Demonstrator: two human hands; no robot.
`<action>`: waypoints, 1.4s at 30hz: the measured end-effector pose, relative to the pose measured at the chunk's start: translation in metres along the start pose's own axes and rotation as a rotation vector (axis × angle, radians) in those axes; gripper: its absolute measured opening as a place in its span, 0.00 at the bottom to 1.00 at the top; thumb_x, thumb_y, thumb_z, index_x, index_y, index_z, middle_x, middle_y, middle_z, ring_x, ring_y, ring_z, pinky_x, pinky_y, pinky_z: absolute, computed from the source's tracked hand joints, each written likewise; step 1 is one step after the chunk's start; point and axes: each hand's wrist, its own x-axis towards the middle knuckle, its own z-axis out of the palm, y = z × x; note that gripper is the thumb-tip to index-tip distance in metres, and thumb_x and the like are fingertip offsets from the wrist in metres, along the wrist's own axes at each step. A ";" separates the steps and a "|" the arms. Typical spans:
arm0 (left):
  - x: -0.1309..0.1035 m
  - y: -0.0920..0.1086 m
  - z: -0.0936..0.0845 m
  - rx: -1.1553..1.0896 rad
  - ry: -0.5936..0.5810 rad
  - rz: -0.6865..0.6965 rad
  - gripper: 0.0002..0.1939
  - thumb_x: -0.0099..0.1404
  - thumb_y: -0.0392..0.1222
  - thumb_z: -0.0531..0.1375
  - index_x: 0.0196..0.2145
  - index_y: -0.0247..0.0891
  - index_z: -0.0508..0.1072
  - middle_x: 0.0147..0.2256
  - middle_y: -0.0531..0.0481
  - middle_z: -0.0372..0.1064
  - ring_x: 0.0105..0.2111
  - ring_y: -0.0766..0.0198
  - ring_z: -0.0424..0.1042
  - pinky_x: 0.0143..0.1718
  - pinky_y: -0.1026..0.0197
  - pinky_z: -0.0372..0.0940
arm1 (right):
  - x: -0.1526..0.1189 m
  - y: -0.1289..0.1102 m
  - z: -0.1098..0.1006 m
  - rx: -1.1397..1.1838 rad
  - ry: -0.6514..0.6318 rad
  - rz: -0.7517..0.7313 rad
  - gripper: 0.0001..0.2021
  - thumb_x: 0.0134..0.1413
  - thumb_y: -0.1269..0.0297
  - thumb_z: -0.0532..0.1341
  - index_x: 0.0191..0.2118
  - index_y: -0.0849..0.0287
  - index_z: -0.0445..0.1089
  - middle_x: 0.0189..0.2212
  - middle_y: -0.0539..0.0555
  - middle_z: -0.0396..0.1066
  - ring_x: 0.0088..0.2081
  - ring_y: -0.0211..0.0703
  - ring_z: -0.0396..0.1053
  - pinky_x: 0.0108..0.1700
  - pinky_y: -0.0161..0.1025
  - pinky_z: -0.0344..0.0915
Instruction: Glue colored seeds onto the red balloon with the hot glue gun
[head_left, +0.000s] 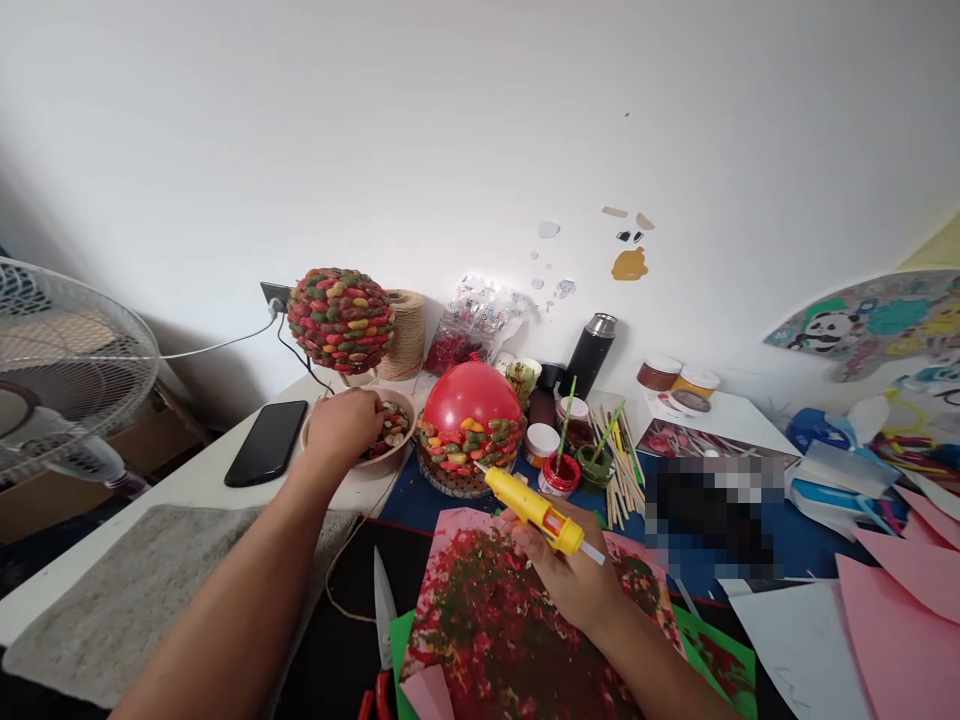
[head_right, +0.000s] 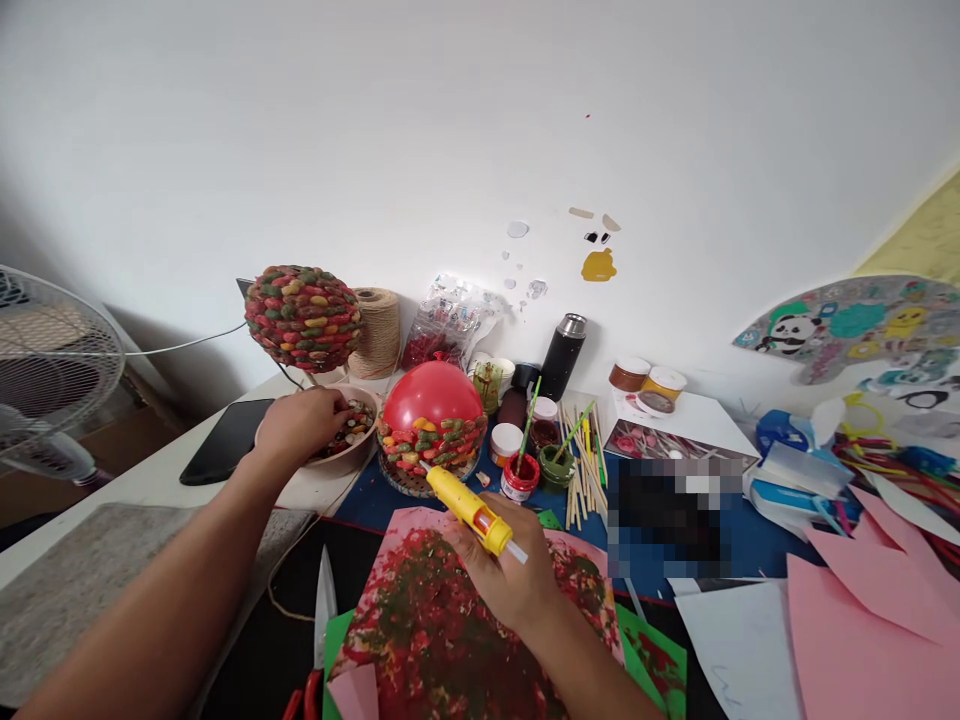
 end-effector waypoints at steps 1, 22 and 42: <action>-0.001 0.000 0.000 -0.003 0.003 0.003 0.21 0.72 0.42 0.52 0.46 0.37 0.86 0.50 0.32 0.85 0.49 0.38 0.84 0.45 0.48 0.72 | 0.000 0.000 0.000 0.000 -0.004 0.003 0.22 0.79 0.46 0.60 0.39 0.55 0.83 0.32 0.56 0.84 0.28 0.45 0.78 0.32 0.38 0.72; -0.006 -0.002 0.001 -0.114 0.069 -0.033 0.19 0.71 0.46 0.54 0.44 0.42 0.85 0.46 0.35 0.86 0.44 0.43 0.84 0.41 0.53 0.70 | -0.002 0.003 0.003 -0.010 -0.052 0.087 0.25 0.78 0.43 0.59 0.35 0.55 0.81 0.29 0.55 0.78 0.29 0.47 0.75 0.32 0.39 0.72; -0.009 -0.014 0.006 -0.336 0.133 -0.027 0.19 0.72 0.46 0.57 0.54 0.45 0.82 0.50 0.43 0.86 0.48 0.44 0.83 0.42 0.55 0.69 | -0.004 0.007 0.004 -0.009 -0.006 0.073 0.22 0.77 0.45 0.60 0.39 0.55 0.83 0.31 0.56 0.83 0.26 0.46 0.77 0.31 0.39 0.74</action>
